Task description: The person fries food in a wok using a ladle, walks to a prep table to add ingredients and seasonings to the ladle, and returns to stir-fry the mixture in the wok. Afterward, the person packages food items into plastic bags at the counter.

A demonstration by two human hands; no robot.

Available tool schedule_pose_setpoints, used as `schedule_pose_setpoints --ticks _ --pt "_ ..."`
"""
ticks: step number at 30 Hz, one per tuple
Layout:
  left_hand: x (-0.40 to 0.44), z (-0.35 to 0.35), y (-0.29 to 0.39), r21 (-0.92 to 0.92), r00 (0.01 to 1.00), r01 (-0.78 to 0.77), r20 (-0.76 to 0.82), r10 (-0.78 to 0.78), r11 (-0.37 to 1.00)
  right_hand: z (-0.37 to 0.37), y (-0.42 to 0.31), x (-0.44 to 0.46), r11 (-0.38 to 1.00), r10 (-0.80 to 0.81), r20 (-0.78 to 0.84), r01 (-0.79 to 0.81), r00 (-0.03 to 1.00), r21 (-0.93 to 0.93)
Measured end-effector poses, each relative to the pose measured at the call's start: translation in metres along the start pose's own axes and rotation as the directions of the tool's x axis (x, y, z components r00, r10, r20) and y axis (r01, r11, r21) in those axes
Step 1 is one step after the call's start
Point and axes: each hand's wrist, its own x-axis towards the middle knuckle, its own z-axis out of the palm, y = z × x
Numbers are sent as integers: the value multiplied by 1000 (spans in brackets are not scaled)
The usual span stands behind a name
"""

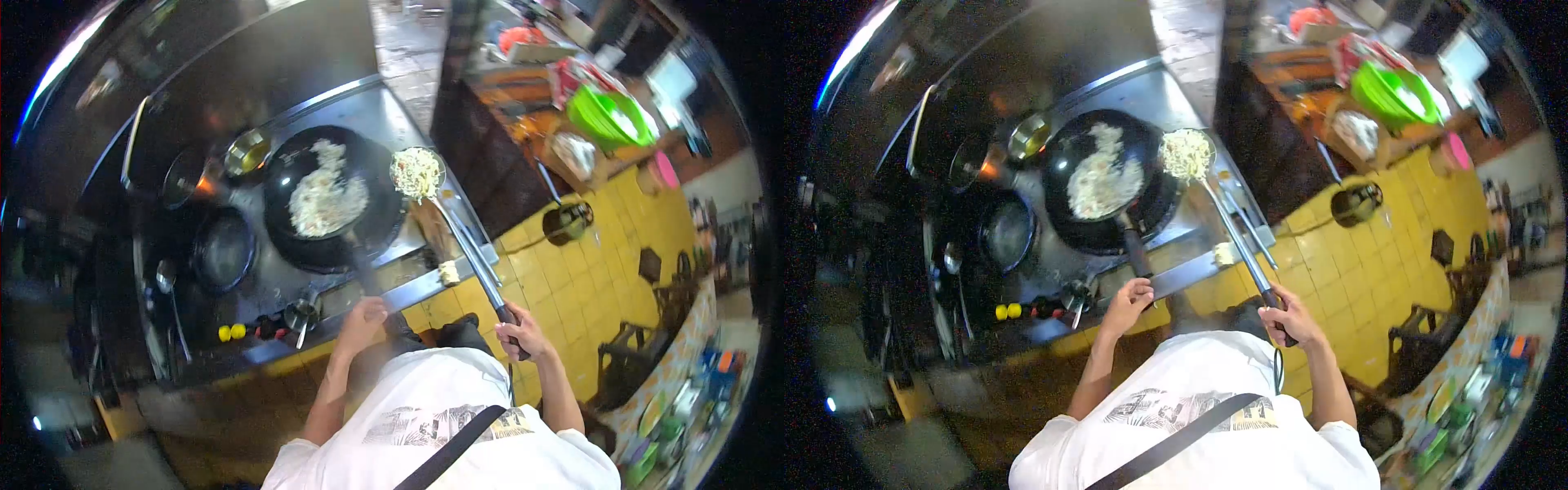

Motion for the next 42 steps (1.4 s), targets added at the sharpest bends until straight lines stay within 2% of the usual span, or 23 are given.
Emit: schedule_pose_setpoints --ticks 1,4,6,10,12,15,19,20,23,24,26,29,32,33,36,37,39,42 --pt "6 5 24 -35 998 34 56 -32 999 -7 3 -19 997 -20 -14 21 1000 77" --pt "28 33 77 -5 981 10 193 -9 1000 -39 31 -67 983 -49 -81 62 996 171" --pt "48 62 94 71 947 -189 275 163 979 -56 46 -99 955 -81 -128 114 988 274" --pt "84 146 127 64 889 -180 438 135 982 -97 99 -161 851 -122 -344 276 931 446" --pt "90 203 148 141 839 -276 517 167 951 -123 137 -188 770 -131 -435 368 891 521" --pt "99 299 159 145 723 -317 676 140 937 -152 177 -228 678 -99 -629 515 771 525" --pt "77 424 170 136 544 -385 832 105 913 -197 221 -278 490 -22 -873 767 487 415" --pt "72 451 173 118 491 -404 864 106 907 -214 227 -290 469 14 -908 799 419 376" --pt "49 511 189 170 422 -379 907 7 910 -261 246 -324 435 104 -972 869 211 235" --pt "45 528 194 187 402 -374 915 -23 908 -278 251 -335 471 160 -980 864 115 178" --pt "43 559 206 253 356 -423 929 -97 870 -315 264 -360 522 201 -980 846 -1 106" --pt "47 614 214 312 291 -495 939 -183 811 -365 275 -394 512 254 -961 858 -110 37" --pt "51 680 222 307 209 -520 951 -230 797 -410 284 -418 661 366 -905 745 -216 90" --pt "51 705 225 299 180 -518 954 -240 802 -428 294 -424 693 412 -886 704 -211 154" --pt "45 788 237 268 130 -530 963 -235 804 -458 317 -430 801 441 -836 563 -327 202" --pt "42 817 246 260 119 -540 965 -233 800 -467 329 -431 805 498 -807 516 -318 293" --pt "33 873 266 205 81 -562 978 -194 802 -472 340 -432 826 511 -792 446 -335 344" --pt "21 955 288 207 46 -554 975 -218 806 -478 356 -431 732 647 -720 472 -252 492"
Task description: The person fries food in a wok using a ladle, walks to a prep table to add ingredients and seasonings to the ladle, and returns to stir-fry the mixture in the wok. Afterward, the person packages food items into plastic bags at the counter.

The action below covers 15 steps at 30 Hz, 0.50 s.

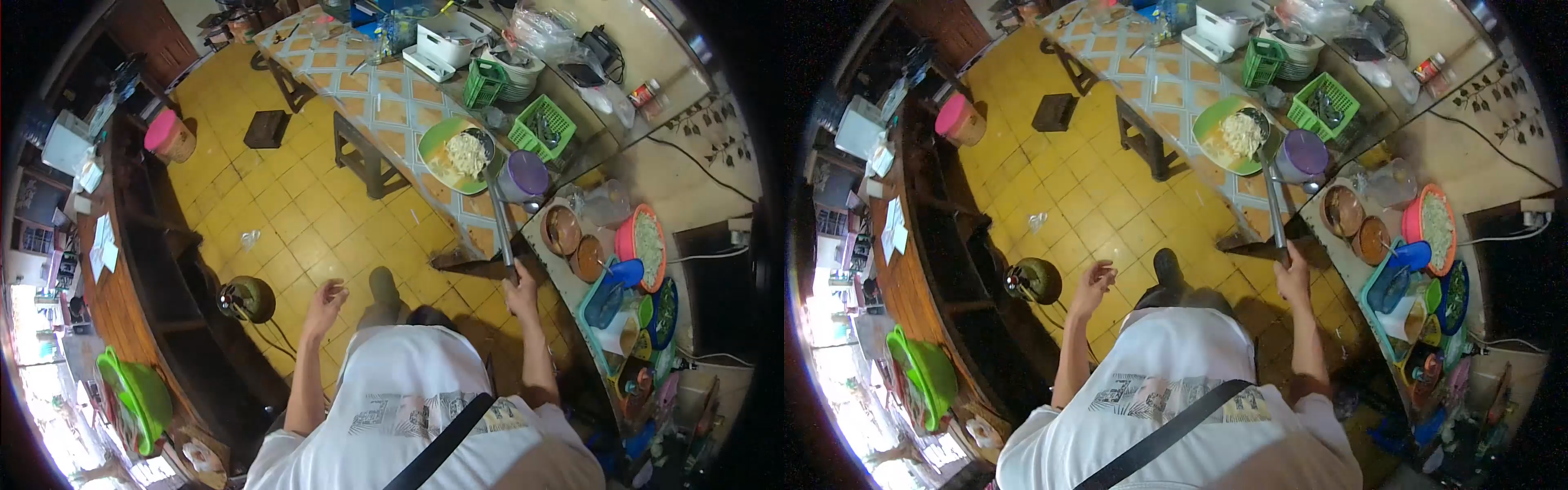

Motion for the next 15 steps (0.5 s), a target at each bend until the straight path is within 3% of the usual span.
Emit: schedule_pose_setpoints --ticks 2,4,7,10,14,15 --pt "35 -1 22 27 998 0 66 -2 1000 13 26 15 932 -310 -179 261 934 -250" --pt "68 0 54 74 989 -70 139 59 995 20 27 12 856 -454 -241 346 858 -384" --pt "114 9 90 134 977 -101 198 74 986 23 8 7 836 -498 -289 365 818 -410" --pt "157 31 112 171 968 -132 234 90 976 -9 -12 8 929 -136 -146 75 980 -363" --pt "195 64 115 175 944 -162 313 102 971 -18 -4 31 811 -392 -284 184 875 -555" --pt "196 77 128 177 942 -108 334 44 978 -18 -5 36 865 -320 -288 154 903 -478"
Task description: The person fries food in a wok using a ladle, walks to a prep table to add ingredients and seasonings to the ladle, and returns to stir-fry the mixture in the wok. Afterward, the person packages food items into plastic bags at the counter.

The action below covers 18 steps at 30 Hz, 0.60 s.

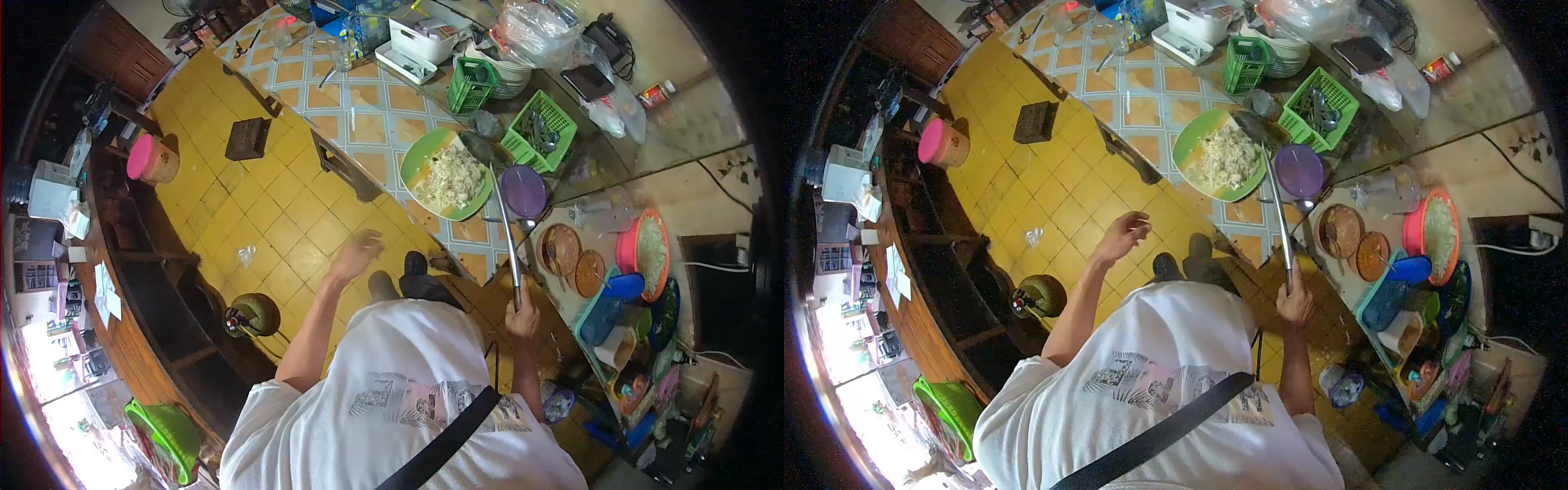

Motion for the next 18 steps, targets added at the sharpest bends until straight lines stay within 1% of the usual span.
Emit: schedule_pose_setpoints --ticks 2,3,4,5,7,9,10,12,14,15,17,18 --pt "21 12 -3 -1 997 -5 71 5 1000 5 -4 10 979 130 82 -141 988 144" --pt "30 16 1 -2 994 -10 105 11 1000 8 -1 15 984 85 38 -90 996 153" --pt "39 19 9 56 992 25 120 -32 998 14 7 17 987 40 -6 -39 999 158" --pt "51 23 10 92 995 -13 98 4 996 17 12 20 987 -3 -49 10 999 159" --pt "84 31 0 168 995 -82 62 73 982 12 9 24 981 36 2 -36 999 189" --pt "123 35 -1 287 969 -240 15 246 927 5 3 29 975 71 46 -79 996 210" --pt "141 37 9 345 943 -312 1 332 885 2 0 32 972 85 66 -98 994 215" --pt "176 42 36 371 922 -321 -86 376 871 1 0 35 956 114 111 -139 987 257" --pt "212 49 53 483 901 -322 -108 420 814 3 3 38 926 142 156 -187 977 329" --pt "227 51 61 537 888 -322 -114 446 780 2 7 40 938 117 158 -161 981 307" --pt "253 52 65 568 903 -289 -106 417 771 1 14 41 959 73 159 -114 985 261" --pt "265 53 64 583 910 -273 -101 402 765 0 15 39 948 81 121 -114 989 296"
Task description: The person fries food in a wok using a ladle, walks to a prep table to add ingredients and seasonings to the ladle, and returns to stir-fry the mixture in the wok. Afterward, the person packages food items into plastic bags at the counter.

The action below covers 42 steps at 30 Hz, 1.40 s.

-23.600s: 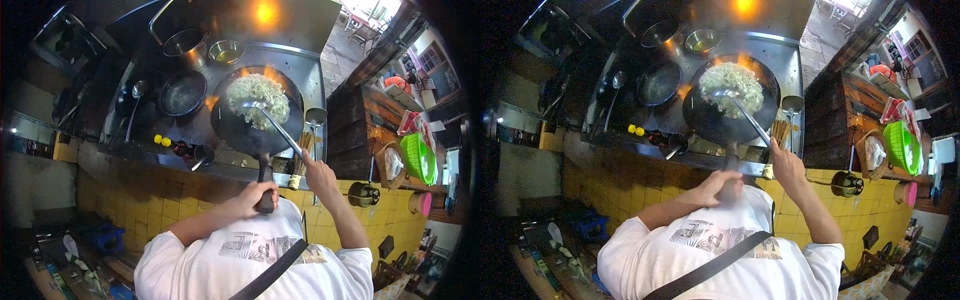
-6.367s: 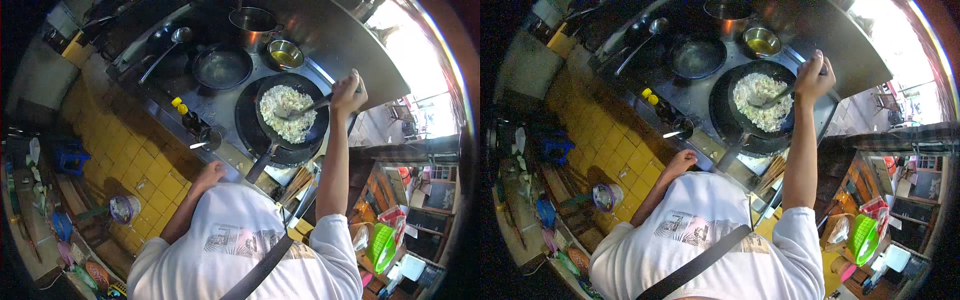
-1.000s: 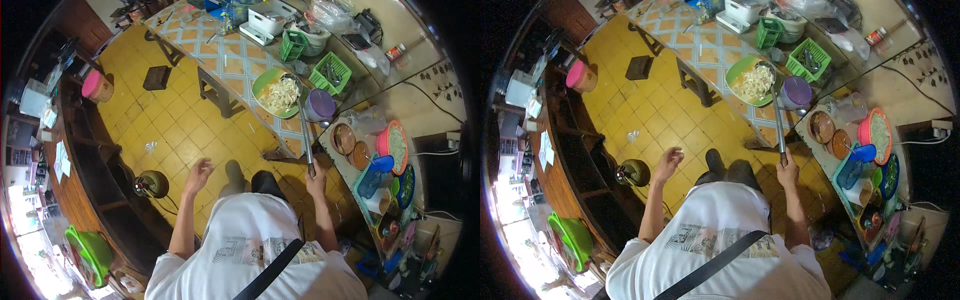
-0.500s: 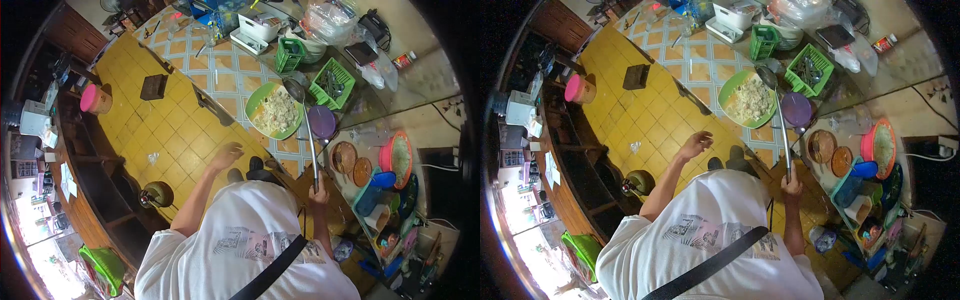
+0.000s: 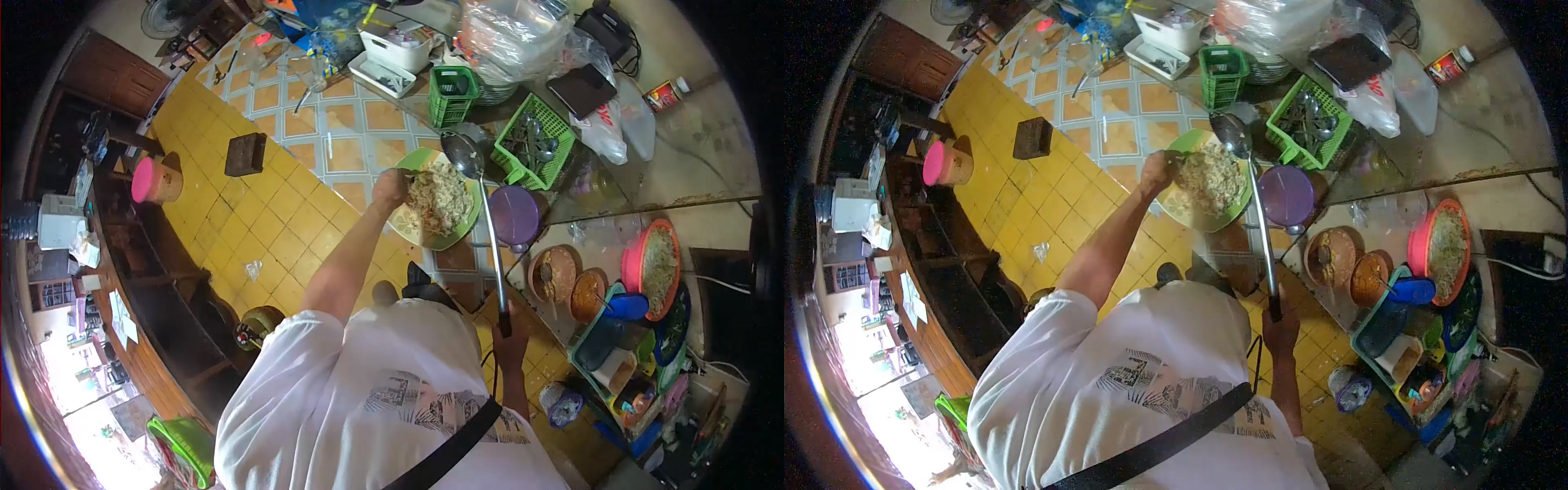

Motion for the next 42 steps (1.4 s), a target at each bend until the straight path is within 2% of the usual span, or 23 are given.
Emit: schedule_pose_setpoints --ticks 3,4,7,8,10,13,14,16,17,19,20,23,26,29,30,33,34,35,37,39,42 --pt "21 12 -5 364 985 -87 170 25 927 1 3 -7 996 11 -69 -5 998 93" --pt "18 9 -7 132 981 -185 89 174 974 1 7 -9 993 28 -60 -21 998 116" --pt "25 14 -2 279 967 -193 219 133 941 -9 -2 1 987 87 3 -87 996 133" --pt "27 17 -4 233 978 -148 180 107 961 -14 -8 8 986 104 31 -107 994 128" --pt "25 21 -8 134 994 -57 104 44 989 -21 -13 21 989 39 7 -40 999 142" --pt "20 3 26 306 994 27 90 -57 952 -29 -7 39 985 -140 -73 146 988 91" --pt "19 3 25 290 998 30 40 -44 957 -31 -3 43 974 -210 -106 218 972 61" --pt "18 -1 16 256 998 33 -57 -19 966 -35 5 48 987 -127 -26 129 992 94" --pt "21 -3 7 203 999 16 -34 -9 979 -36 8 51 991 -86 16 84 996 106" --pt "20 -12 11 88 1000 -7 15 6 996 -35 15 54 988 -138 17 137 990 74" --pt "16 -11 16 -45 999 45 0 -45 998 -35 17 59 984 -169 14 167 986 57" --pt "0 -15 36 -166 994 100 -16 -104 981 -33 7 72 982 -152 25 148 988 118" --pt "-26 -27 53 -204 993 62 -86 -81 977 -28 1 85 962 -184 -2 181 983 204" --pt "-65 -51 88 -251 973 78 -193 -129 965 -28 -2 93 950 -238 43 223 970 220" --pt "-78 -62 97 -285 971 70 -200 -131 956 -26 -11 96 947 -199 68 174 978 272" --pt "-129 -92 123 -370 932 -6 -339 -129 929 -19 -15 107 936 -306 127 274 943 219" --pt "-146 -95 120 -379 916 -3 -372 -149 925 -13 -15 110 909 -366 106 331 924 254" --pt "-165 -101 121 -373 901 49 -383 -202 927 -7 -17 113 876 -433 77 400 898 268" --pt "-201 -107 126 -359 878 151 -379 -292 921 -4 -27 109 896 -402 171 348 900 274" --pt "-227 -100 127 -366 848 206 -396 -352 908 8 -27 99 832 -486 136 409 863 375" --pt "-234 -90 136 -330 885 219 -329 -329 918 1 -26 78 891 -428 253 360 867 276"
